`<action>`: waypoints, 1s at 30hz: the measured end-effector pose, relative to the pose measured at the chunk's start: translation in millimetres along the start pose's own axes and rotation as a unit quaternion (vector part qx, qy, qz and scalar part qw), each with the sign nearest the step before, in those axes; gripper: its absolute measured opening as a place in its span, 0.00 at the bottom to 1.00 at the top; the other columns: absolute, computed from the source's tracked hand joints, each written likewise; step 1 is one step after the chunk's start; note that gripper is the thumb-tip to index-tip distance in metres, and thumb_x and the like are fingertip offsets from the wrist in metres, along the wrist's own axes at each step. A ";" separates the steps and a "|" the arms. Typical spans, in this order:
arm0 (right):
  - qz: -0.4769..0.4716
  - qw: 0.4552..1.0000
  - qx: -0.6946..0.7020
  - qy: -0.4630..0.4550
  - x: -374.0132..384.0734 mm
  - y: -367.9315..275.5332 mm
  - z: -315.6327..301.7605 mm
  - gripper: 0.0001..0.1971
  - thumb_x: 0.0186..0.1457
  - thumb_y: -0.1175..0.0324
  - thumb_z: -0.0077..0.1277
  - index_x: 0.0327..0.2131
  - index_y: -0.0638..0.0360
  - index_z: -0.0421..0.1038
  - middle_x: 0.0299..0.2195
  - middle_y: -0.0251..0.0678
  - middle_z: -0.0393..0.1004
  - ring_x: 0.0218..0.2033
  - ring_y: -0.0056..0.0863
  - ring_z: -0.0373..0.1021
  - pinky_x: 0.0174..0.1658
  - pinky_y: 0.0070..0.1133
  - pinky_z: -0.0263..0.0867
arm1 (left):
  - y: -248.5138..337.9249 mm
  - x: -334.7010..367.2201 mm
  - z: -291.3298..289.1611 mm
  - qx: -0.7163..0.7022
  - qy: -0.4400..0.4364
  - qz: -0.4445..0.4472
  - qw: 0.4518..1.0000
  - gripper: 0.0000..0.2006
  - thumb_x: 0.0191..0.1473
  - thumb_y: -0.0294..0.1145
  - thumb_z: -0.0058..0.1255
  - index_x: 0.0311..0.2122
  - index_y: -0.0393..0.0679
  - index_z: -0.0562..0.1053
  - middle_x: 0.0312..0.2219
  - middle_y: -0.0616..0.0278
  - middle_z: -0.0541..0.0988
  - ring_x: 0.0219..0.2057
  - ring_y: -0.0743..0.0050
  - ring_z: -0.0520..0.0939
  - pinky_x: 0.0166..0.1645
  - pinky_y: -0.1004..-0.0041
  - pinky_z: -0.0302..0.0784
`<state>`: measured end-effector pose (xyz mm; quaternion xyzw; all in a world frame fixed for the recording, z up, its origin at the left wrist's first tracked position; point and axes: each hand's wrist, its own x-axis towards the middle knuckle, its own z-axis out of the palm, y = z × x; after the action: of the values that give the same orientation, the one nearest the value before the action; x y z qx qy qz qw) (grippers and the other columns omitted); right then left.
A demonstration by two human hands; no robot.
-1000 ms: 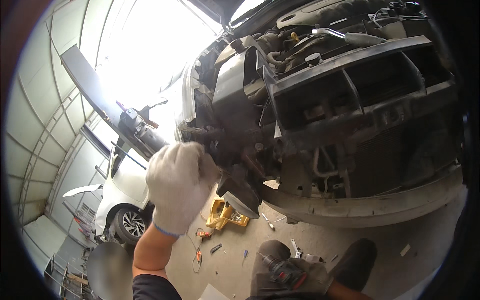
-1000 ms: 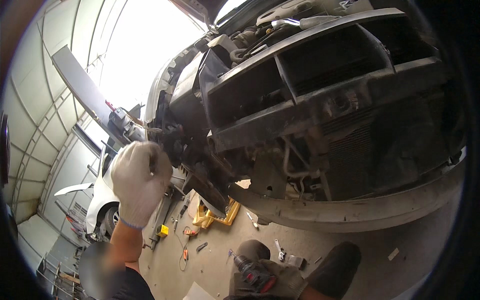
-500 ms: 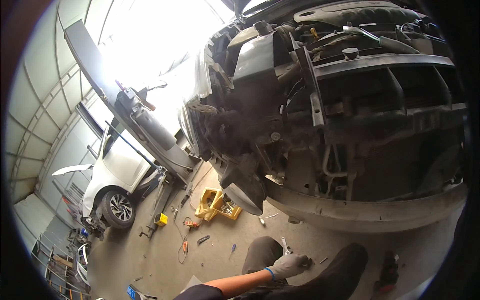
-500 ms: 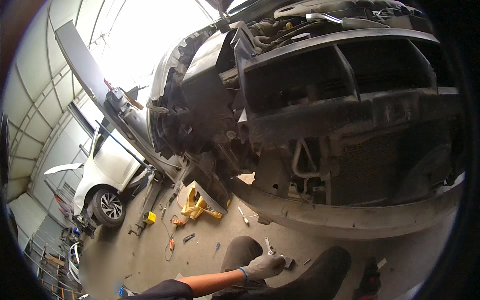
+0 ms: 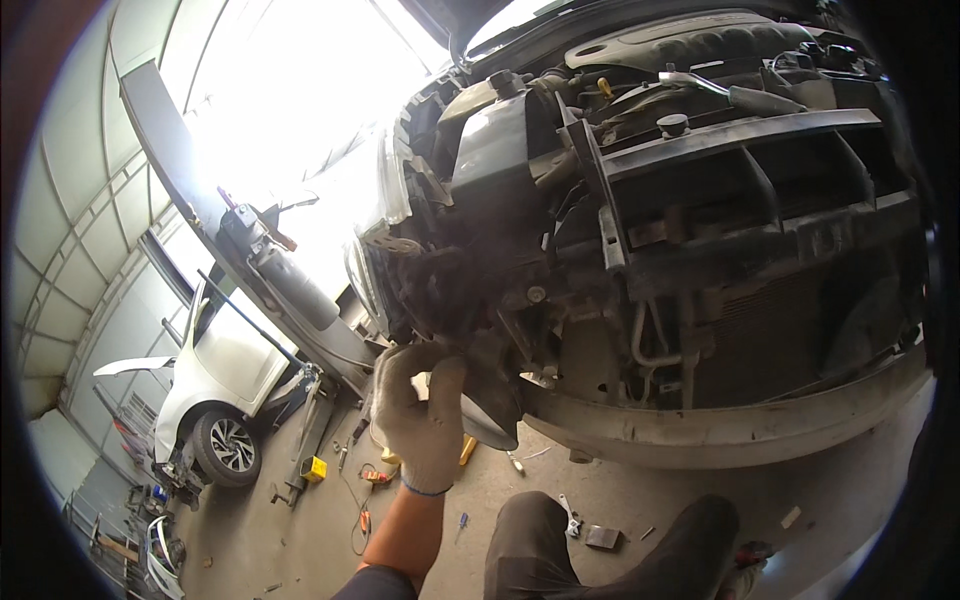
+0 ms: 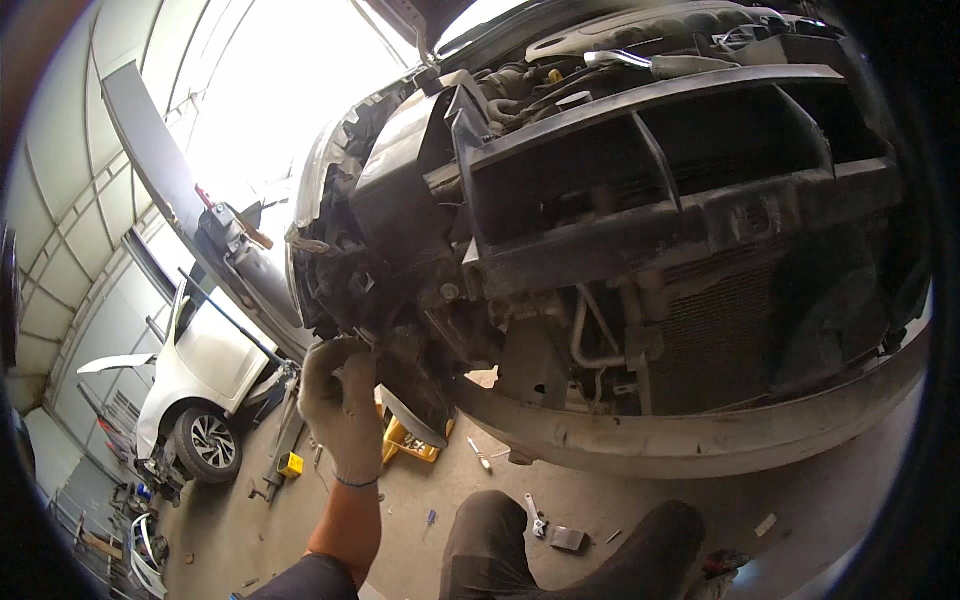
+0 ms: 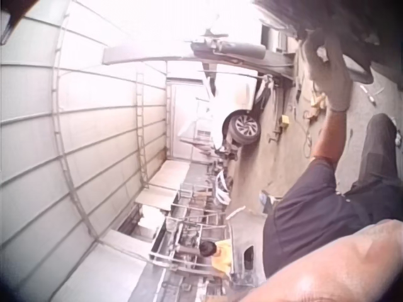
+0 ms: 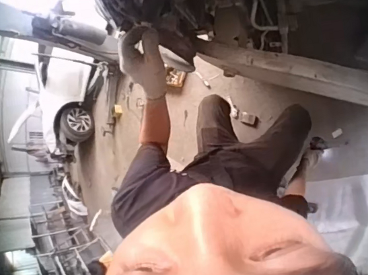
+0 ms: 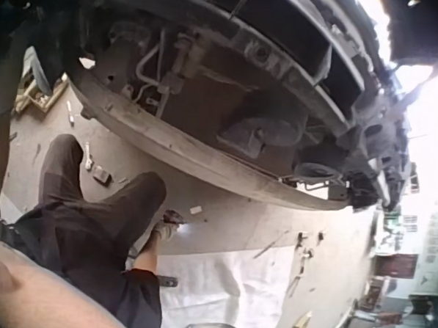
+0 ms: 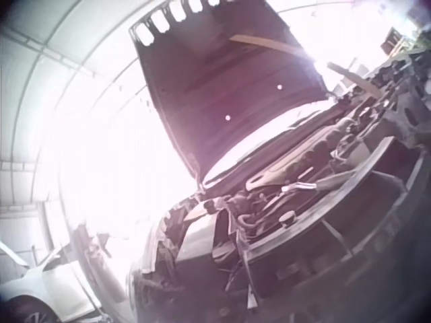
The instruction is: The person uses a power drill to remove fasteners from the front bumper area of a white car, then removes a plastic cover and manipulates wiring and clips by hand to detach and reposition bumper components.
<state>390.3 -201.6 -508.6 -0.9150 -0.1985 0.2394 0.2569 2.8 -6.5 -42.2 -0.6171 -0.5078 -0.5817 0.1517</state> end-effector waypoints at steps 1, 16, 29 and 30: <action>-0.016 1.000 0.016 -0.001 -1.7 -0.8 -1.8 0.15 0.56 0.60 0.50 0.42 0.59 0.74 0.41 0.47 0.78 0.43 0.46 0.75 0.47 0.38 0.68 | 5.4 1.9 1.6 0.011 0.017 -0.008 1.000 0.04 0.57 0.24 0.49 0.35 0.35 0.73 0.29 0.63 0.78 0.30 0.79 0.77 0.37 0.78 0.73; -0.057 0.987 -0.147 -0.039 30.6 12.2 21.3 0.19 0.55 0.56 0.51 0.47 0.55 0.72 0.46 0.42 0.75 0.47 0.40 0.72 0.52 0.33 0.67 | 17.9 17.9 35.1 -0.048 0.197 -0.096 0.975 0.11 0.63 0.33 0.49 0.39 0.34 0.74 0.26 0.61 0.80 0.26 0.79 0.80 0.33 0.78 0.75; -0.029 0.945 -0.318 -0.064 -15.1 72.8 42.0 0.19 0.56 0.58 0.49 0.50 0.53 0.71 0.50 0.41 0.73 0.53 0.37 0.69 0.53 0.30 0.67 | 7.8 24.1 18.2 0.021 0.203 -0.049 0.978 0.14 0.63 0.36 0.46 0.44 0.38 0.77 0.32 0.58 0.85 0.31 0.73 0.86 0.28 0.78 0.82; -0.053 0.951 -0.302 -0.047 -11.8 105.6 55.0 0.19 0.57 0.59 0.50 0.50 0.55 0.71 0.50 0.42 0.73 0.52 0.39 0.69 0.53 0.31 0.67 | 7.2 24.2 23.8 -0.019 0.184 -0.051 0.981 0.14 0.64 0.36 0.45 0.44 0.38 0.77 0.32 0.58 0.85 0.32 0.73 0.86 0.28 0.78 0.82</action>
<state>376.5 -270.0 -605.8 -0.9256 -0.3218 0.1971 -0.0289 17.3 19.8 -24.9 -0.4754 -0.4909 -0.7017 0.2015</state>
